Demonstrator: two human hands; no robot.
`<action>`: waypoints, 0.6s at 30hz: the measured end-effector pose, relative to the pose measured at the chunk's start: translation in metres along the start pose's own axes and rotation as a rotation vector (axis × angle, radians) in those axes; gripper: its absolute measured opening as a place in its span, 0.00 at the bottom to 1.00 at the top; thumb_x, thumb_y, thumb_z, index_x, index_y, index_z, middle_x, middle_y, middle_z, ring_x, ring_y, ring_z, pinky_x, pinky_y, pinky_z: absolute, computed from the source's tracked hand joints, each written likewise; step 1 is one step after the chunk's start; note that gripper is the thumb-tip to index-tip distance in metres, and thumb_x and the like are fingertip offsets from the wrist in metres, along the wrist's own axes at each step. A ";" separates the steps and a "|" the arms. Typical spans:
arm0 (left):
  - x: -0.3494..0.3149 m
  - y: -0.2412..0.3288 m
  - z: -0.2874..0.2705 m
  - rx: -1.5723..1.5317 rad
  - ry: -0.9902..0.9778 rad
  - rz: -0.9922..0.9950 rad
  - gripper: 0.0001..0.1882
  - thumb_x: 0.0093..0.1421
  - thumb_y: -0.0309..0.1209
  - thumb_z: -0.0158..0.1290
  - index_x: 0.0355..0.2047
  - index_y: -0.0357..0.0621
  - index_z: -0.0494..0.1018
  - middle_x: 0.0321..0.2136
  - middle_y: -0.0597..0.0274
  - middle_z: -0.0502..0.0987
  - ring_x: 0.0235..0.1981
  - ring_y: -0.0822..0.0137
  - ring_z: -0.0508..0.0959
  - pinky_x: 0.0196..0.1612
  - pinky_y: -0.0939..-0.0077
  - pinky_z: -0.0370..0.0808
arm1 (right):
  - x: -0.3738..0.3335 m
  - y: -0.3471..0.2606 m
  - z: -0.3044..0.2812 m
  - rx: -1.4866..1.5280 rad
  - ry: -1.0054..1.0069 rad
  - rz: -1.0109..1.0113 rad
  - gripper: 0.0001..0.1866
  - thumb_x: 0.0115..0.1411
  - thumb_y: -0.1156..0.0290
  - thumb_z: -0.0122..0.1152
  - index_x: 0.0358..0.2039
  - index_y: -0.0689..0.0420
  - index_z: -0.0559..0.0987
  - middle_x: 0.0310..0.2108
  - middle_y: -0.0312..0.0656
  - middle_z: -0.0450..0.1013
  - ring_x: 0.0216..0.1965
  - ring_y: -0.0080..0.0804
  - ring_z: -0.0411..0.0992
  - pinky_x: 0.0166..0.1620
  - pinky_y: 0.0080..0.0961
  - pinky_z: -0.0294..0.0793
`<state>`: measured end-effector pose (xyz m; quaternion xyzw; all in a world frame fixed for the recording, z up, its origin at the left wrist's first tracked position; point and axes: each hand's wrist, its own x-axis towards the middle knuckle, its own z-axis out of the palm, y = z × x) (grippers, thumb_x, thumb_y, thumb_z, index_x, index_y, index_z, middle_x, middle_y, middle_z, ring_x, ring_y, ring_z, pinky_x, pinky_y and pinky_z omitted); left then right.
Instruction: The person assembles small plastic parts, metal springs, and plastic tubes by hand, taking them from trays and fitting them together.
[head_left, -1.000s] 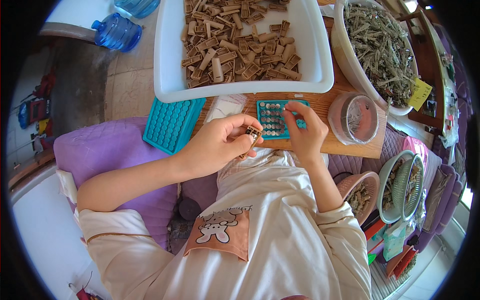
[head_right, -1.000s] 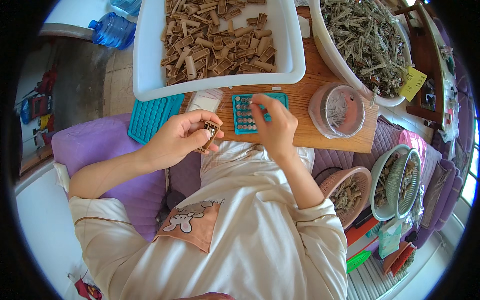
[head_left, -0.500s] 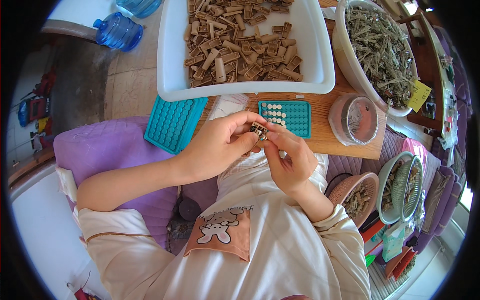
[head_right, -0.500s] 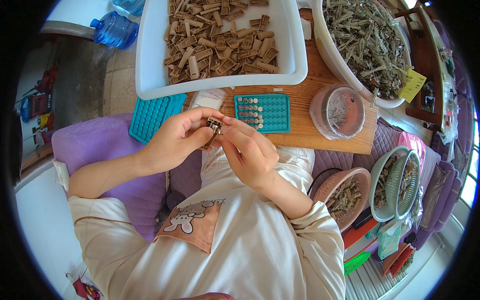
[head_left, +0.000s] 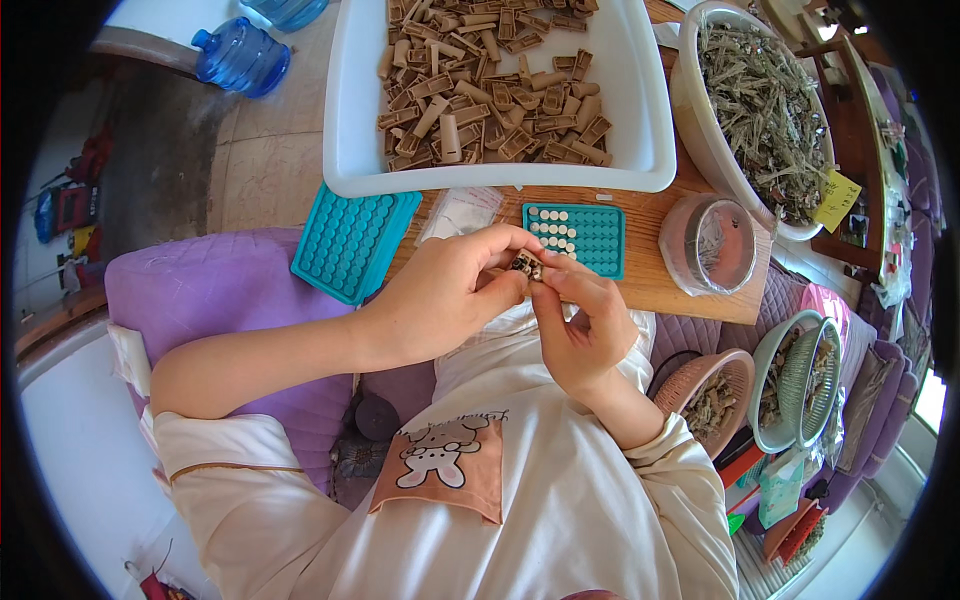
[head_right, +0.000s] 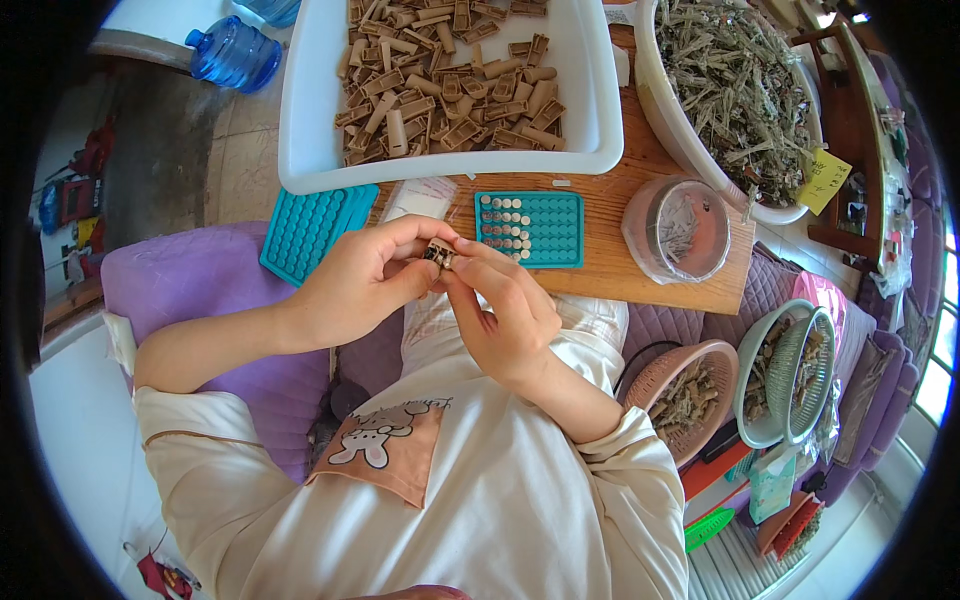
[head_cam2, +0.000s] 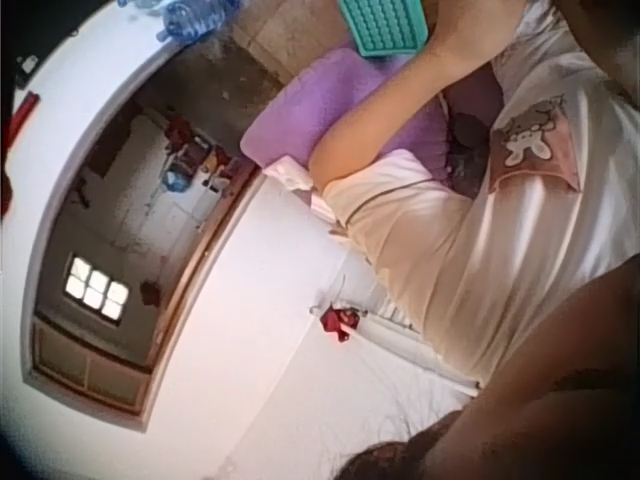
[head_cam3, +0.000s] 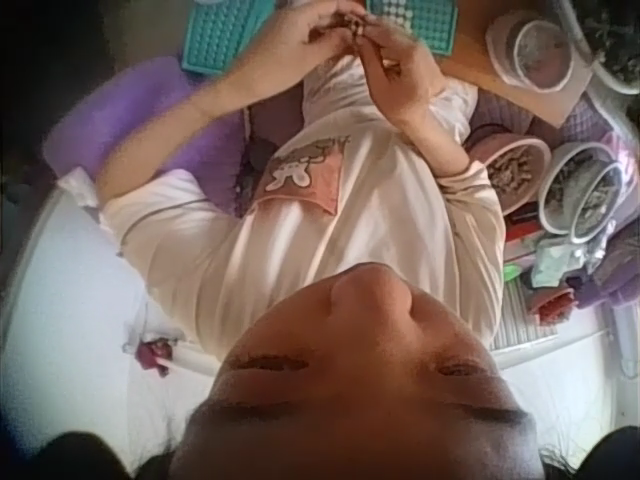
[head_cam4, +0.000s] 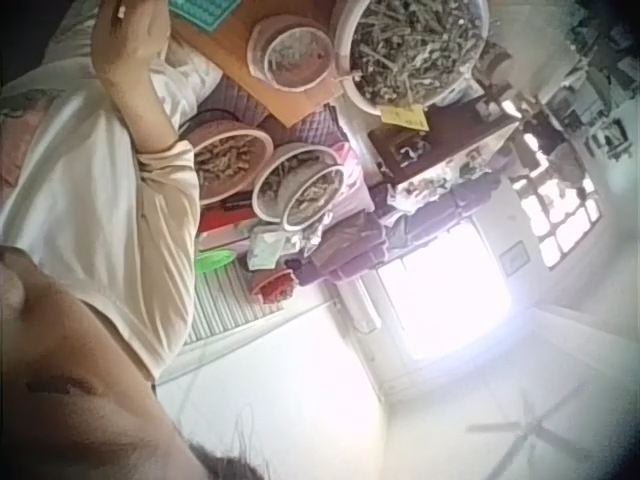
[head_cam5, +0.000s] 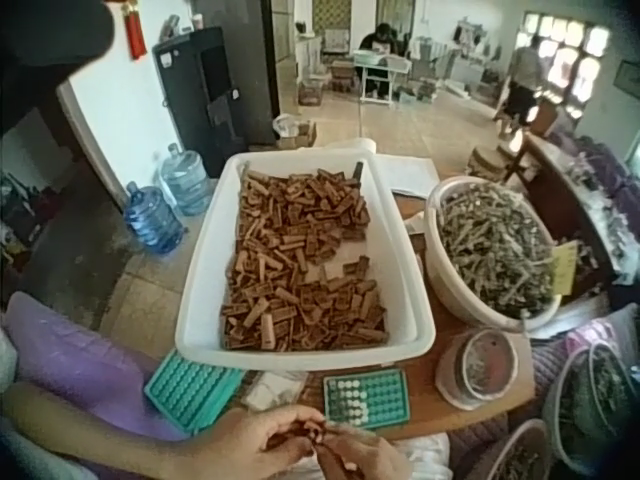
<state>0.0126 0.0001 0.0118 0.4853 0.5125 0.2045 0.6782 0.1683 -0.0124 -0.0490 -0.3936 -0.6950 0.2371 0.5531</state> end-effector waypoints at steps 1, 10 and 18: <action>0.000 -0.002 0.000 -0.001 0.001 0.001 0.14 0.57 0.20 0.41 0.44 0.35 0.63 0.34 0.62 0.72 0.34 0.75 0.73 0.37 0.83 0.71 | 0.000 0.000 0.000 -0.022 -0.023 -0.005 0.13 0.40 0.85 0.63 0.28 0.62 0.71 0.27 0.44 0.72 0.31 0.35 0.74 0.29 0.20 0.74; -0.001 -0.010 0.002 0.092 0.018 -0.012 0.13 0.56 0.21 0.42 0.43 0.35 0.64 0.28 0.59 0.74 0.30 0.75 0.74 0.33 0.81 0.70 | 0.022 -0.009 -0.012 -0.064 -0.345 0.150 0.09 0.41 0.83 0.59 0.25 0.60 0.71 0.23 0.41 0.69 0.25 0.36 0.70 0.26 0.26 0.69; -0.005 0.001 0.003 0.467 -0.049 0.100 0.12 0.52 0.23 0.44 0.39 0.36 0.66 0.23 0.53 0.74 0.25 0.66 0.76 0.30 0.74 0.70 | 0.095 0.004 -0.019 0.063 -1.133 0.354 0.22 0.35 0.73 0.67 0.34 0.59 0.70 0.30 0.41 0.66 0.30 0.32 0.68 0.33 0.25 0.70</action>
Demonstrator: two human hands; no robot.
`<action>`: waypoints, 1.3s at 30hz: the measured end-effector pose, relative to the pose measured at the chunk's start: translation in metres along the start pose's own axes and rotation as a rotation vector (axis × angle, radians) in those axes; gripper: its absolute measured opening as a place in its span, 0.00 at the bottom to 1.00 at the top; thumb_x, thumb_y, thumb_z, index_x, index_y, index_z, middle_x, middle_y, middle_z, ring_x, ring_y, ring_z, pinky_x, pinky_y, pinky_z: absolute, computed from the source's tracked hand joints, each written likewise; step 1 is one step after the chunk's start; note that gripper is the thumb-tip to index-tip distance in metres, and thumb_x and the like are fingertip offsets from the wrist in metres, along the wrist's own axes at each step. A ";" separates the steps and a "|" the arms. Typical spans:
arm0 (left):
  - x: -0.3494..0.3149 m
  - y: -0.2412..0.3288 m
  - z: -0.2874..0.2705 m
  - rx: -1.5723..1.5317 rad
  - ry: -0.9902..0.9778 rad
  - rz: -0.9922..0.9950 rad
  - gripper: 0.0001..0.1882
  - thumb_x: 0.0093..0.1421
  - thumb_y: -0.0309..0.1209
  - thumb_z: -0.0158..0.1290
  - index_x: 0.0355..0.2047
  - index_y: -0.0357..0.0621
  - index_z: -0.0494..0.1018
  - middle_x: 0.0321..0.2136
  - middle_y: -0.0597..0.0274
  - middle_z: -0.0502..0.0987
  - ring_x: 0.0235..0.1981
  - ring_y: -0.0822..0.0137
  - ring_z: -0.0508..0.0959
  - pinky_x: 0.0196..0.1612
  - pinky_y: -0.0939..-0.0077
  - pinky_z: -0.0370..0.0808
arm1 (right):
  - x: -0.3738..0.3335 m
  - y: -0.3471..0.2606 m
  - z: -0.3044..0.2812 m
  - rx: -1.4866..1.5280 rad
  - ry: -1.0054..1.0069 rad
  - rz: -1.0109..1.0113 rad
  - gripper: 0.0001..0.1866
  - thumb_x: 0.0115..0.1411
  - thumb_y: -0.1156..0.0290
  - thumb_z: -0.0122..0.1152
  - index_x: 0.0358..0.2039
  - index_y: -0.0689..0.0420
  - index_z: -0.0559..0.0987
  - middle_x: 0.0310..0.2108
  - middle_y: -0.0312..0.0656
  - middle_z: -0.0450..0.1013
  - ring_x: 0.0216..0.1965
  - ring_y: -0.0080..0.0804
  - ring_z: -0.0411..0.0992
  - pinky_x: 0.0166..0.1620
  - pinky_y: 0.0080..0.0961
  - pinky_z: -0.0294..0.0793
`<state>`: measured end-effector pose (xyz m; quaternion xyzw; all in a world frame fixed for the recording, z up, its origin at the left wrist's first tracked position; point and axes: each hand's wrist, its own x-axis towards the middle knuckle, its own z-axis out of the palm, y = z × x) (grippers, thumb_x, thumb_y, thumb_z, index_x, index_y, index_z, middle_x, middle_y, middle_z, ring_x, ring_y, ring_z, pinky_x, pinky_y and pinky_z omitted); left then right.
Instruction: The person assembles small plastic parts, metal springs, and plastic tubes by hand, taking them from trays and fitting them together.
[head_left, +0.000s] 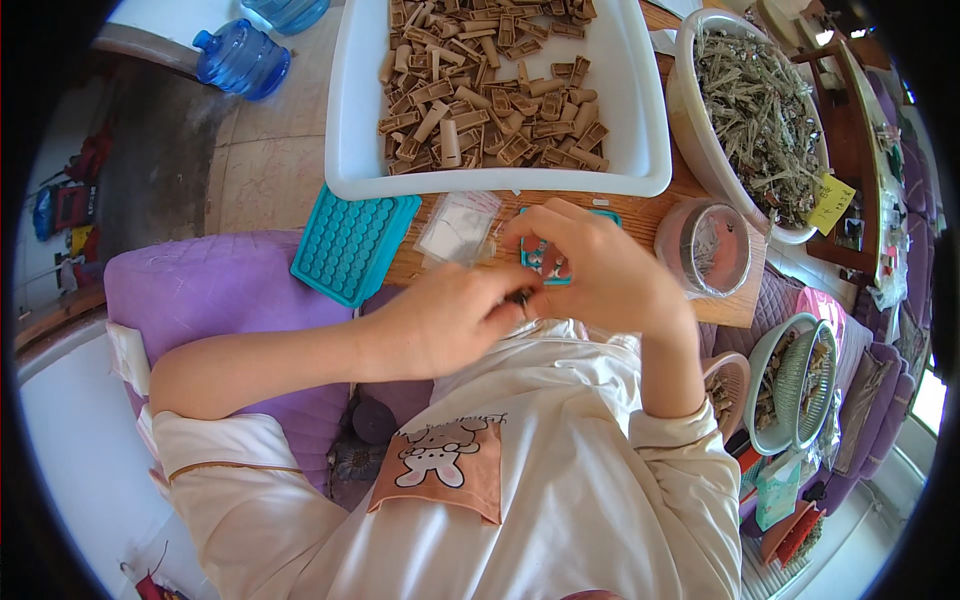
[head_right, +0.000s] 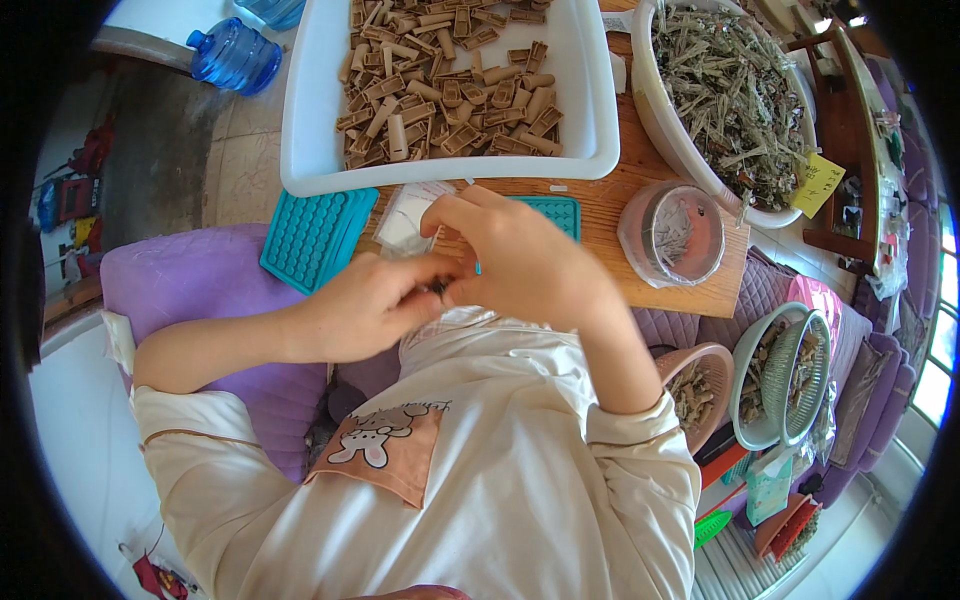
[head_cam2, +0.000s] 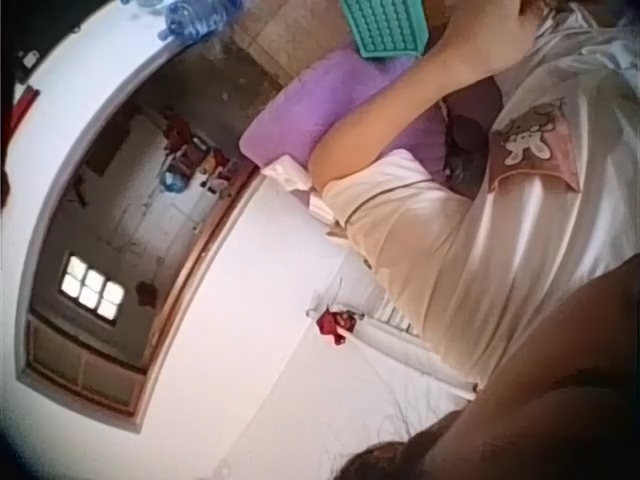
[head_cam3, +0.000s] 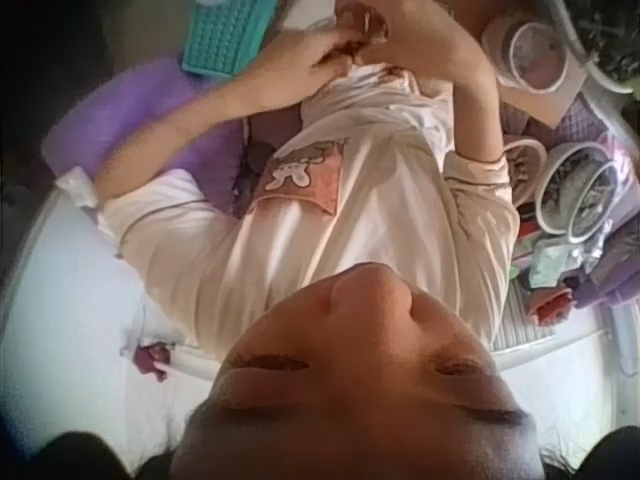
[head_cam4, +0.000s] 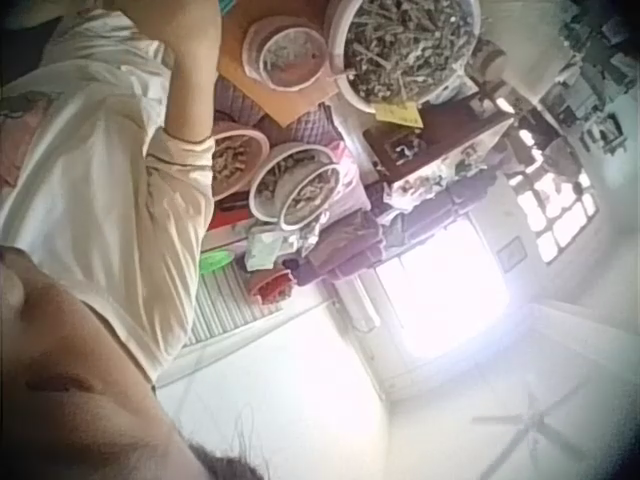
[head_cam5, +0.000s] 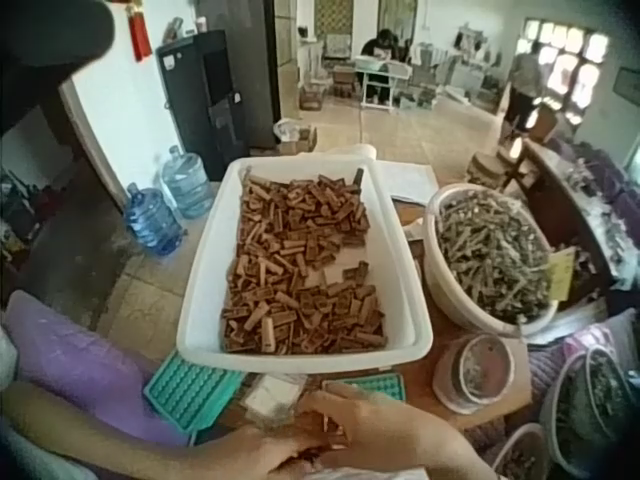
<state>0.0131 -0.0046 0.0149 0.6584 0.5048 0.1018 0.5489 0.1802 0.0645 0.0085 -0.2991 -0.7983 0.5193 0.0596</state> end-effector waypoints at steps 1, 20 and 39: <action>-0.002 0.004 -0.002 0.000 0.003 0.002 0.12 0.52 0.23 0.44 0.39 0.36 0.66 0.23 0.53 0.74 0.25 0.66 0.76 0.30 0.74 0.70 | 0.007 0.007 -0.012 -0.065 -0.127 -0.149 0.24 0.35 0.70 0.67 0.36 0.59 0.71 0.30 0.42 0.68 0.30 0.33 0.68 0.35 0.25 0.69; 0.013 -0.016 -0.008 -0.606 0.030 0.004 0.13 0.60 0.24 0.38 0.46 0.38 0.60 0.39 0.58 0.69 0.38 0.74 0.72 0.41 0.80 0.70 | 0.127 0.060 -0.018 -0.524 0.293 0.012 0.12 0.48 0.74 0.52 0.35 0.59 0.73 0.32 0.49 0.72 0.34 0.45 0.71 0.35 0.38 0.70; 0.009 0.008 -0.012 -0.659 0.437 0.211 0.14 0.57 0.23 0.44 0.46 0.40 0.63 0.36 0.66 0.69 0.36 0.78 0.68 0.41 0.85 0.65 | -0.013 0.001 0.055 0.710 0.788 -0.059 0.15 0.49 0.83 0.55 0.40 0.64 0.71 0.36 0.42 0.67 0.38 0.26 0.68 0.42 0.19 0.70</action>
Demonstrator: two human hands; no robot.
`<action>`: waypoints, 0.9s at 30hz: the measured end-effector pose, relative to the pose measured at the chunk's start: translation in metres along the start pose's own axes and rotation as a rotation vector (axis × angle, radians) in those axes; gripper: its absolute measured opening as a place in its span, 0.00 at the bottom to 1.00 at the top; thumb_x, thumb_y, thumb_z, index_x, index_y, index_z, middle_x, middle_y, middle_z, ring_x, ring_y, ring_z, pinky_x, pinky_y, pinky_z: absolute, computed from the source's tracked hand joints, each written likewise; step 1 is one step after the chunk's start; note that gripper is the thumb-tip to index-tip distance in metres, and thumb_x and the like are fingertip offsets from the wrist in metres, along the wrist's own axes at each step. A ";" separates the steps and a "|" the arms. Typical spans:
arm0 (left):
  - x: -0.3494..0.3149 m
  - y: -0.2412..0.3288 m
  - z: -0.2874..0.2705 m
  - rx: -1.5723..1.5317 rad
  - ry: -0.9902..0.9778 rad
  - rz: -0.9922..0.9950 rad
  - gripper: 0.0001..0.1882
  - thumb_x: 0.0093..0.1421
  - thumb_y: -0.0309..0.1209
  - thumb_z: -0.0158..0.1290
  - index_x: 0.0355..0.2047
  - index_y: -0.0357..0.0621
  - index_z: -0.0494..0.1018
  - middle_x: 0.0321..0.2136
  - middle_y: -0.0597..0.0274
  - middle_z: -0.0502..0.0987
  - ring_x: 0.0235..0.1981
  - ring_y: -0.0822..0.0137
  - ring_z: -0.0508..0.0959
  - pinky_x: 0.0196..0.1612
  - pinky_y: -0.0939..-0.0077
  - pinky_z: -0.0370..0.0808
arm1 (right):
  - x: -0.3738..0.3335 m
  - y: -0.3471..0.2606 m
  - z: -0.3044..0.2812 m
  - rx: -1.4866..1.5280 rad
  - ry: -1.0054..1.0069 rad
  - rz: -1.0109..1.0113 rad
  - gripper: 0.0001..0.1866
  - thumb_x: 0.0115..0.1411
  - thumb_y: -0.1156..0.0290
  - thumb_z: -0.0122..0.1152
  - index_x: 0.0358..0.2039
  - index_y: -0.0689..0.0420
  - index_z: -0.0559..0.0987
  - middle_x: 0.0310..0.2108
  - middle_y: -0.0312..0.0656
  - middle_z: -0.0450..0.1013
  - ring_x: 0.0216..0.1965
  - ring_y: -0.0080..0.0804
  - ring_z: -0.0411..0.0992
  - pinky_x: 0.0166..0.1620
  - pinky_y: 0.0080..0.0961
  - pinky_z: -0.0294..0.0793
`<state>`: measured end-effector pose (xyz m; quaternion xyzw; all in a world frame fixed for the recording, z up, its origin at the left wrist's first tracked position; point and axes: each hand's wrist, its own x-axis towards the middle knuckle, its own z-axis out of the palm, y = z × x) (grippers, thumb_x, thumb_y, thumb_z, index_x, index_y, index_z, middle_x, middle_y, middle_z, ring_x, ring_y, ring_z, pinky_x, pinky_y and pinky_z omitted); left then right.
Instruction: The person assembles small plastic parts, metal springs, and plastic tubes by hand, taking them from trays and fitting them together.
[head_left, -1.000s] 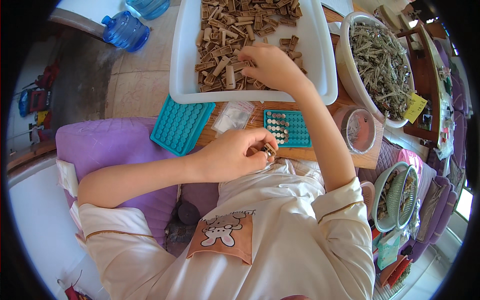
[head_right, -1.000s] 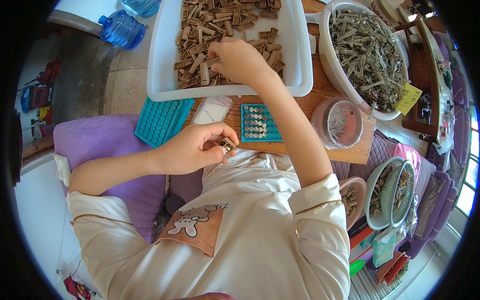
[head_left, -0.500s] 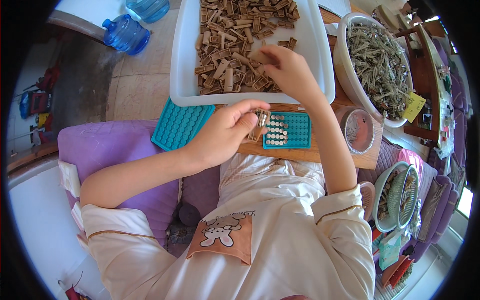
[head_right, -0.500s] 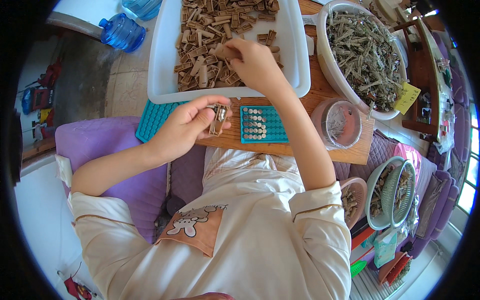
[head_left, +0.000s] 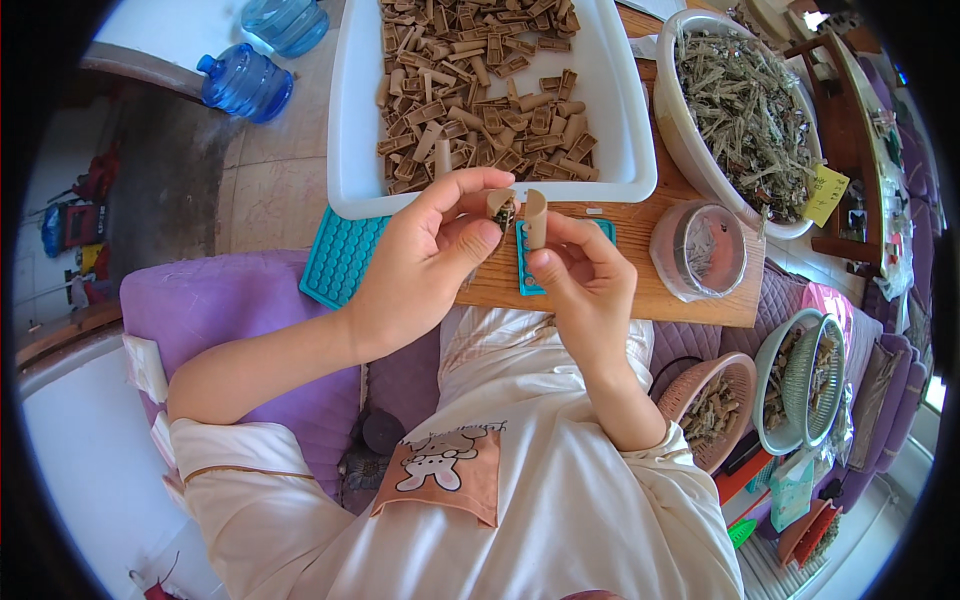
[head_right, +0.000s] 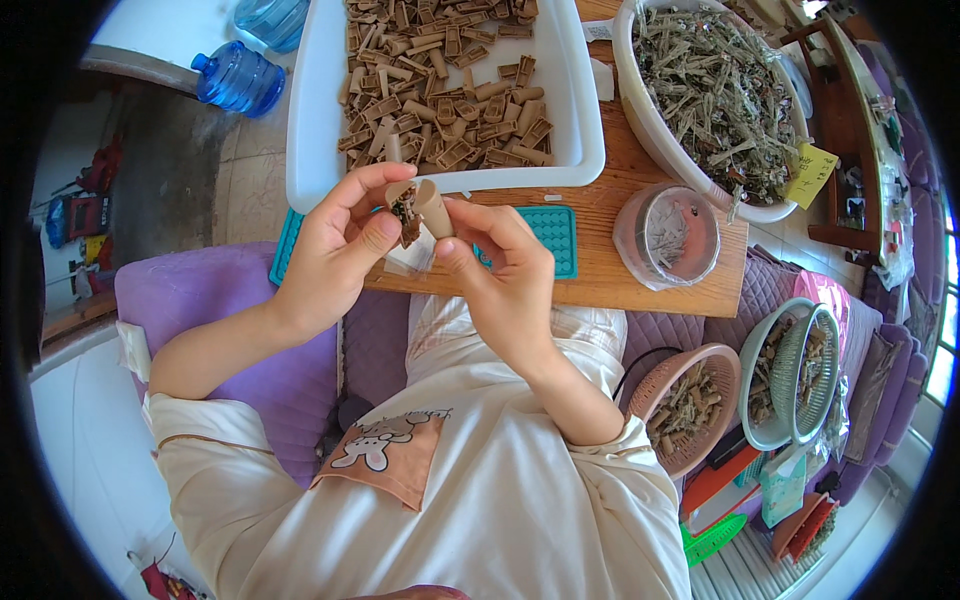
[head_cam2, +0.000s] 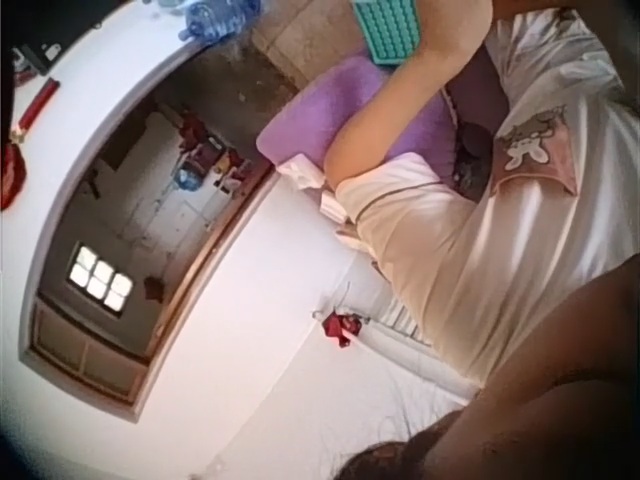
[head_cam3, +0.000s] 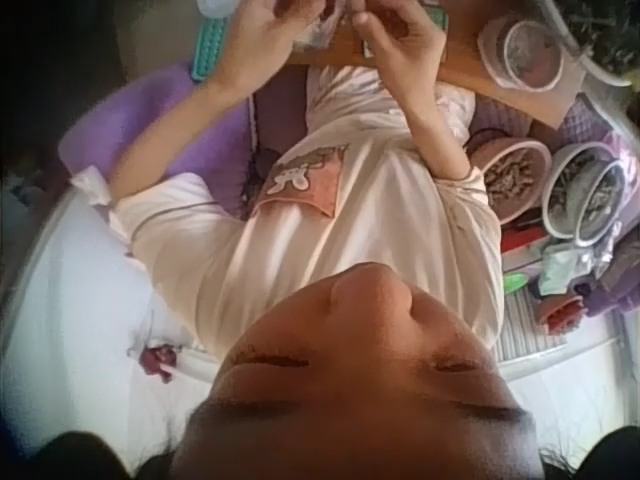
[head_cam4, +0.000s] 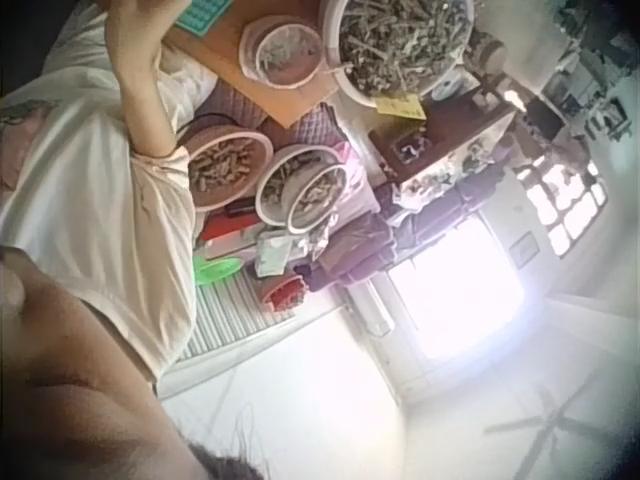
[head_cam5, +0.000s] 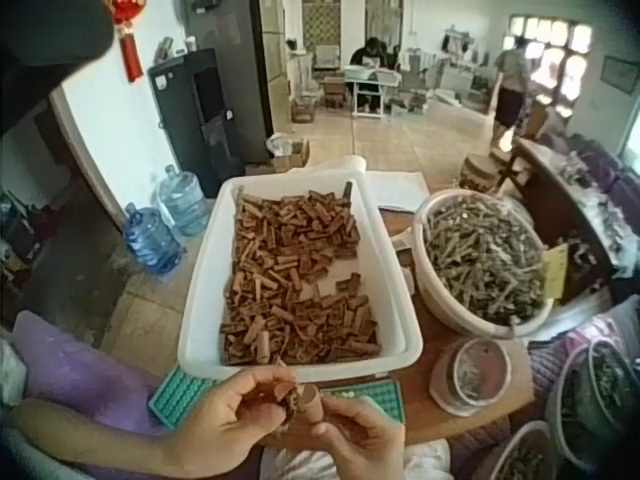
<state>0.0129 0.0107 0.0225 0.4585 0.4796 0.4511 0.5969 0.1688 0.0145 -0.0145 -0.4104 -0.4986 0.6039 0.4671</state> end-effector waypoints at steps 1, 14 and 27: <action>0.000 0.000 0.000 0.001 -0.001 0.002 0.14 0.57 0.23 0.44 0.46 0.40 0.63 0.36 0.66 0.69 0.36 0.78 0.68 0.41 0.85 0.65 | 0.000 0.001 0.004 0.014 0.018 -0.010 0.15 0.49 0.83 0.55 0.40 0.65 0.71 0.37 0.42 0.67 0.38 0.26 0.68 0.41 0.19 0.71; -0.004 -0.004 0.000 -0.083 -0.011 0.069 0.17 0.57 0.29 0.47 0.46 0.39 0.60 0.45 0.55 0.67 0.45 0.70 0.68 0.49 0.77 0.64 | -0.002 0.008 0.024 0.119 0.077 -0.082 0.12 0.51 0.82 0.55 0.38 0.66 0.71 0.35 0.41 0.67 0.37 0.24 0.69 0.39 0.17 0.72; -0.002 -0.009 -0.003 0.640 -0.009 0.483 0.15 0.54 0.33 0.49 0.40 0.39 0.66 0.32 0.55 0.72 0.38 0.59 0.73 0.47 0.69 0.66 | 0.000 0.017 0.044 -0.043 0.029 -0.056 0.09 0.48 0.82 0.52 0.32 0.63 0.69 0.27 0.42 0.70 0.29 0.29 0.71 0.32 0.22 0.70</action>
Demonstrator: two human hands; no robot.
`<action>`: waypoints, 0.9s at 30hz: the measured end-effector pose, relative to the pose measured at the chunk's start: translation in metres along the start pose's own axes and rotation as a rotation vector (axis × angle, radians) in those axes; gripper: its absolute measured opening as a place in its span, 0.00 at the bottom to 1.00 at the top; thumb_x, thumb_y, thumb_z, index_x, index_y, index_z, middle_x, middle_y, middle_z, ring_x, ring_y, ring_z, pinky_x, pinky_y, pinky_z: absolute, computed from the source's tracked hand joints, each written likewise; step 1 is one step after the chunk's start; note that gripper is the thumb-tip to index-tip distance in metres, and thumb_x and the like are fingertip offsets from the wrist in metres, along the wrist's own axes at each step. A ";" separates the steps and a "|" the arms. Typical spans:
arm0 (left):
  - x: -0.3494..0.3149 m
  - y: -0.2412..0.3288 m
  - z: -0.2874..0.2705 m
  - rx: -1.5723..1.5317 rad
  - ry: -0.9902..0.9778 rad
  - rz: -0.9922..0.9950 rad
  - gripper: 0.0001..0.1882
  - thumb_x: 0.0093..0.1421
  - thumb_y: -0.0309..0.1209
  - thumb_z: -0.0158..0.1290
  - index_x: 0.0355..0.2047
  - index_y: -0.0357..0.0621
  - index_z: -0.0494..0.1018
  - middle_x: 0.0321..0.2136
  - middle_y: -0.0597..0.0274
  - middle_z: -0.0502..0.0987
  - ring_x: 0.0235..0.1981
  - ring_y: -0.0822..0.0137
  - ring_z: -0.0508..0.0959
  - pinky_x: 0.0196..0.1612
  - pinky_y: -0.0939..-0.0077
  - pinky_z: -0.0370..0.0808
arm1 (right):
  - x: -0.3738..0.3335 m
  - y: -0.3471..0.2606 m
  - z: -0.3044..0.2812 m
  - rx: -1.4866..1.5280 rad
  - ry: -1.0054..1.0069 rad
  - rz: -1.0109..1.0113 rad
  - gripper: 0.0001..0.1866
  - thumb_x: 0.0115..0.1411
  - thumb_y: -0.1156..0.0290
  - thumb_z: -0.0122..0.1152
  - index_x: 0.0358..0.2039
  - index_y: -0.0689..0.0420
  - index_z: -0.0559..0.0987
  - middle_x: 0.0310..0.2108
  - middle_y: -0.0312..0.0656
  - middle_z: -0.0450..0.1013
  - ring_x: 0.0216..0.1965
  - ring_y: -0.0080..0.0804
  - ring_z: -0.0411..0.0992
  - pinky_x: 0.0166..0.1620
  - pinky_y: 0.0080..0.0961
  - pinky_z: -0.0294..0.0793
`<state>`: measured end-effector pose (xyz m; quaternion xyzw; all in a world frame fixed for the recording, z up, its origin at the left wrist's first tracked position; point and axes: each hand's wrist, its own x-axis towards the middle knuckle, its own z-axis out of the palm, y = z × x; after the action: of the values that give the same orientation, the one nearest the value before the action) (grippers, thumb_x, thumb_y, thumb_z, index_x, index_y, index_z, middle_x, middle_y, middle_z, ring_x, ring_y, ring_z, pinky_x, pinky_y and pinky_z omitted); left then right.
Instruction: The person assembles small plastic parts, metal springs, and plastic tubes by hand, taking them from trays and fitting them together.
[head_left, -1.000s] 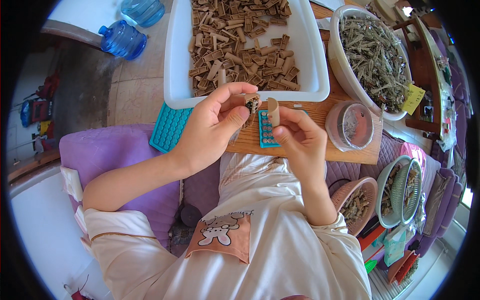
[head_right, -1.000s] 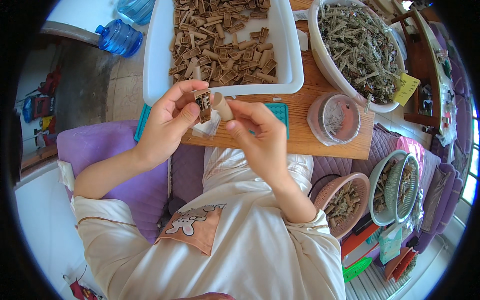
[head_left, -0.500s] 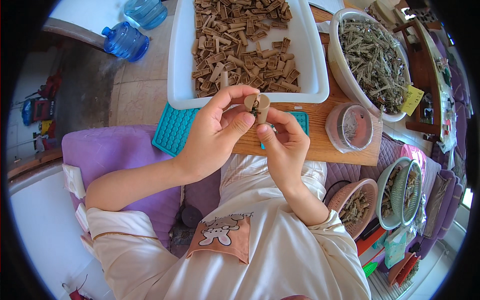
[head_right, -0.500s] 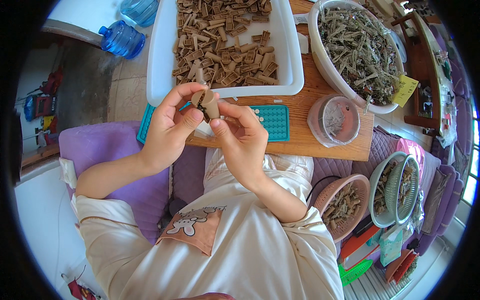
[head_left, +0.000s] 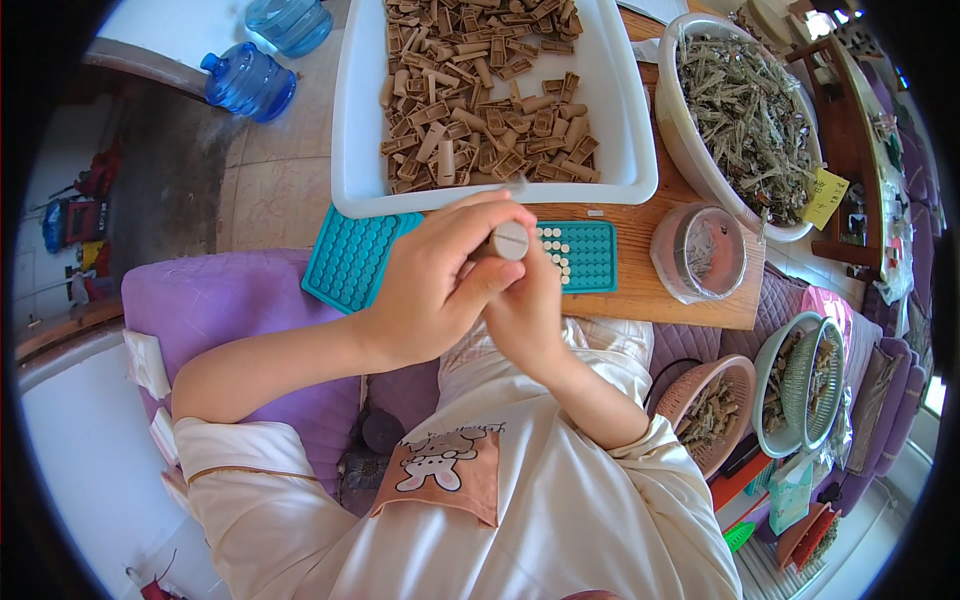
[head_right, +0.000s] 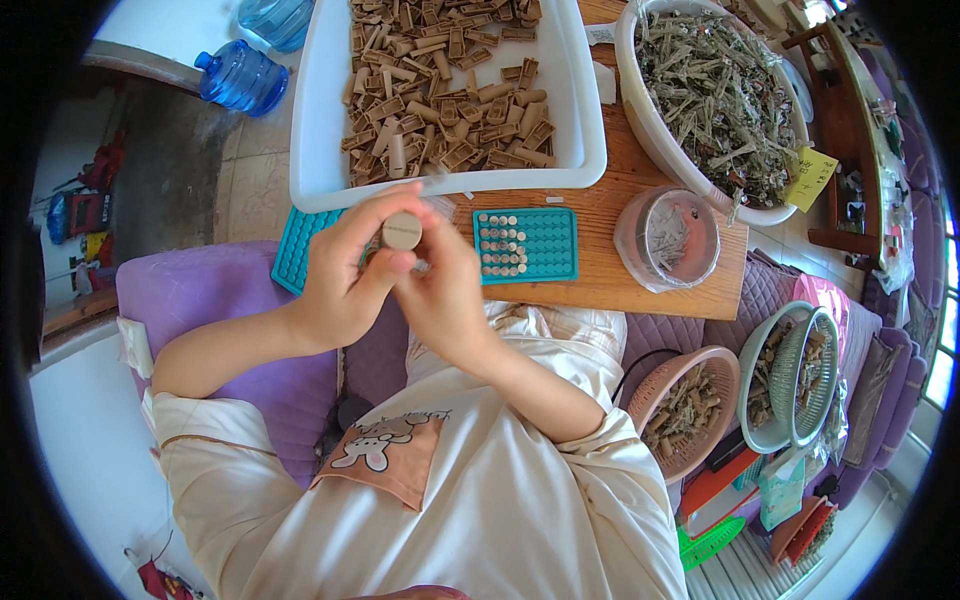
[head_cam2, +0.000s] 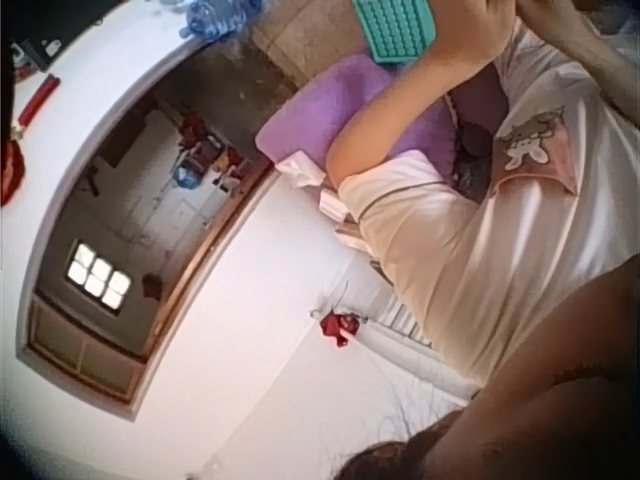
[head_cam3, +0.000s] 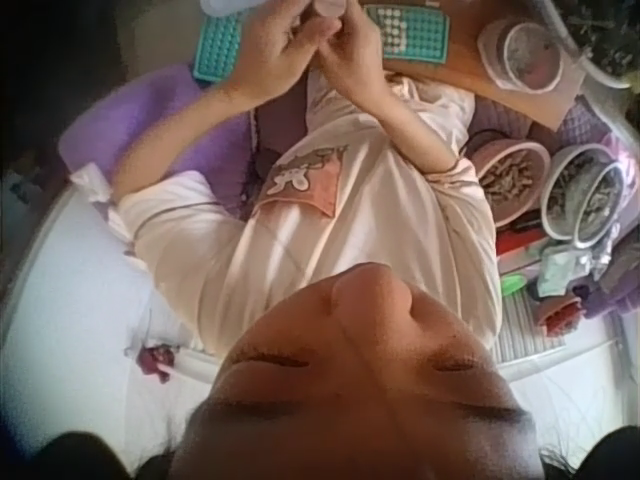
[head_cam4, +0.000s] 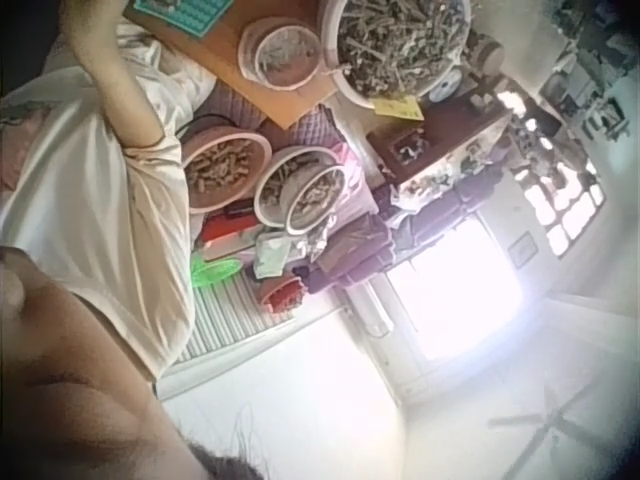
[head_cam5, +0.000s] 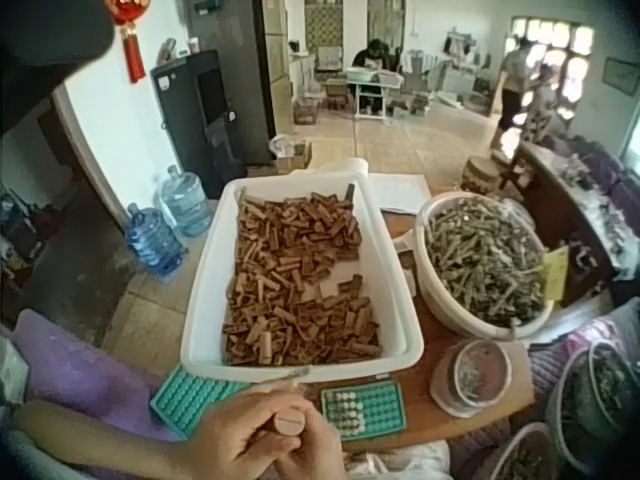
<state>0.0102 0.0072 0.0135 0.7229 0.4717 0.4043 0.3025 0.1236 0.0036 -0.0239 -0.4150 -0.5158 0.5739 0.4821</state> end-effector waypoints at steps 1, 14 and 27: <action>0.000 0.000 -0.002 0.010 -0.037 0.041 0.16 0.54 0.37 0.48 0.39 0.39 0.66 0.32 0.53 0.71 0.36 0.51 0.72 0.48 0.63 0.65 | -0.003 0.000 -0.001 -0.068 -0.086 -0.083 0.07 0.47 0.81 0.52 0.30 0.63 0.70 0.25 0.43 0.69 0.28 0.33 0.71 0.30 0.23 0.69; -0.011 -0.007 0.006 -0.277 -0.101 -0.224 0.18 0.59 0.41 0.42 0.40 0.38 0.62 0.32 0.56 0.69 0.33 0.63 0.71 0.41 0.72 0.67 | 0.000 -0.001 -0.020 -0.189 -0.342 0.025 0.09 0.49 0.76 0.55 0.31 0.64 0.69 0.24 0.45 0.69 0.23 0.37 0.69 0.26 0.24 0.67; -0.009 -0.010 0.009 -0.671 -0.290 -0.838 0.11 0.62 0.36 0.38 0.40 0.43 0.57 0.28 0.64 0.66 0.20 0.81 0.62 0.20 0.87 0.61 | 0.033 -0.016 -0.244 -1.176 0.038 0.094 0.05 0.49 0.79 0.51 0.29 0.63 0.73 0.25 0.48 0.71 0.27 0.40 0.70 0.32 0.28 0.68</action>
<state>0.0113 0.0025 -0.0013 0.3856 0.5178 0.2739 0.7128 0.3574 0.0826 -0.0375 -0.6453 -0.7197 0.2046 0.1540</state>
